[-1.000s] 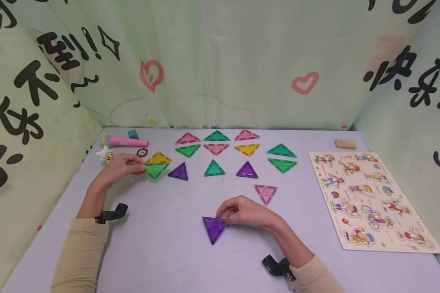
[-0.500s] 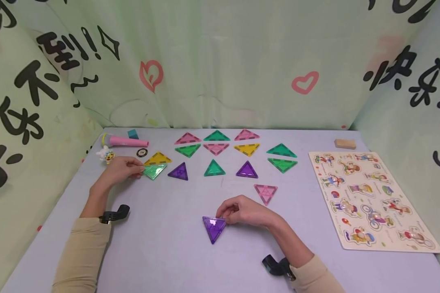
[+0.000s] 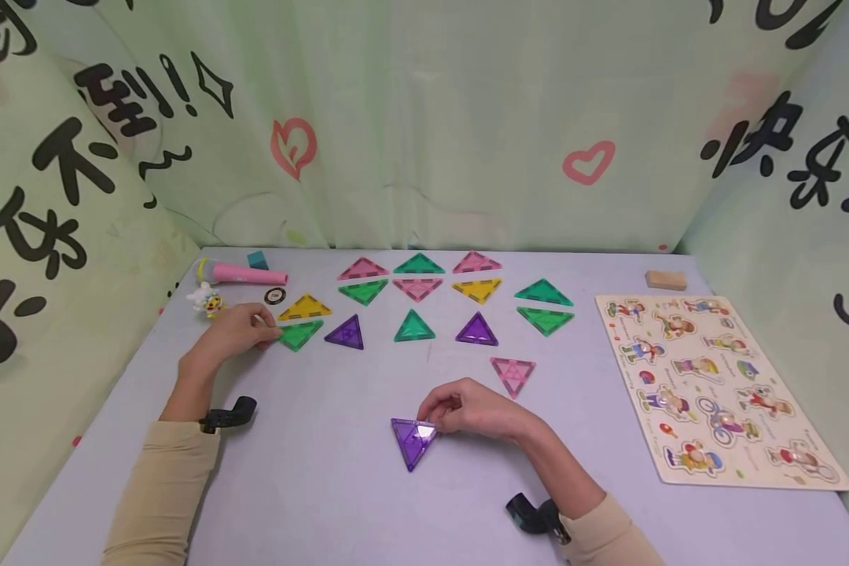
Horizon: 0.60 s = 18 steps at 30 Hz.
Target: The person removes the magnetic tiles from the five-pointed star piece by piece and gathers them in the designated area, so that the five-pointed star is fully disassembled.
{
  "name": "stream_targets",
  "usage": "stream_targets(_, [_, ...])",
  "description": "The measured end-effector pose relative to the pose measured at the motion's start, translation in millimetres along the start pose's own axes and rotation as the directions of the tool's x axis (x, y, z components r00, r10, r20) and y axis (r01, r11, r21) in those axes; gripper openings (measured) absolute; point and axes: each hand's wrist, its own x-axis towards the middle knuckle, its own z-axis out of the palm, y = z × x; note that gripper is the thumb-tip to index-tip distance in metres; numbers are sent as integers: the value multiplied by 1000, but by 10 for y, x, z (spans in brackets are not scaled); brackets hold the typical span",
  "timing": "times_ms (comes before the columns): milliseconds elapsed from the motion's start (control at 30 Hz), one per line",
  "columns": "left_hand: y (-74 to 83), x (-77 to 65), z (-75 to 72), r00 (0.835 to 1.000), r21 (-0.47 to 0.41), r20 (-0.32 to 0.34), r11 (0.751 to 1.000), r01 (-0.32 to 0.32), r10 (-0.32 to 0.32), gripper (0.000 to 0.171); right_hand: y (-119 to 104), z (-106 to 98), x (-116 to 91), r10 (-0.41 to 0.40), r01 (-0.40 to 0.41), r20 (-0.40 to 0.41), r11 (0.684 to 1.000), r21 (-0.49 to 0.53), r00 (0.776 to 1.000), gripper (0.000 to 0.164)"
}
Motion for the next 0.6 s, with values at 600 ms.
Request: stream_targets(600, [-9,-28,-18,999,-10,-32,1000,13,-13,18,-118,-25,73,-22,2,-162,993,-122,986,20])
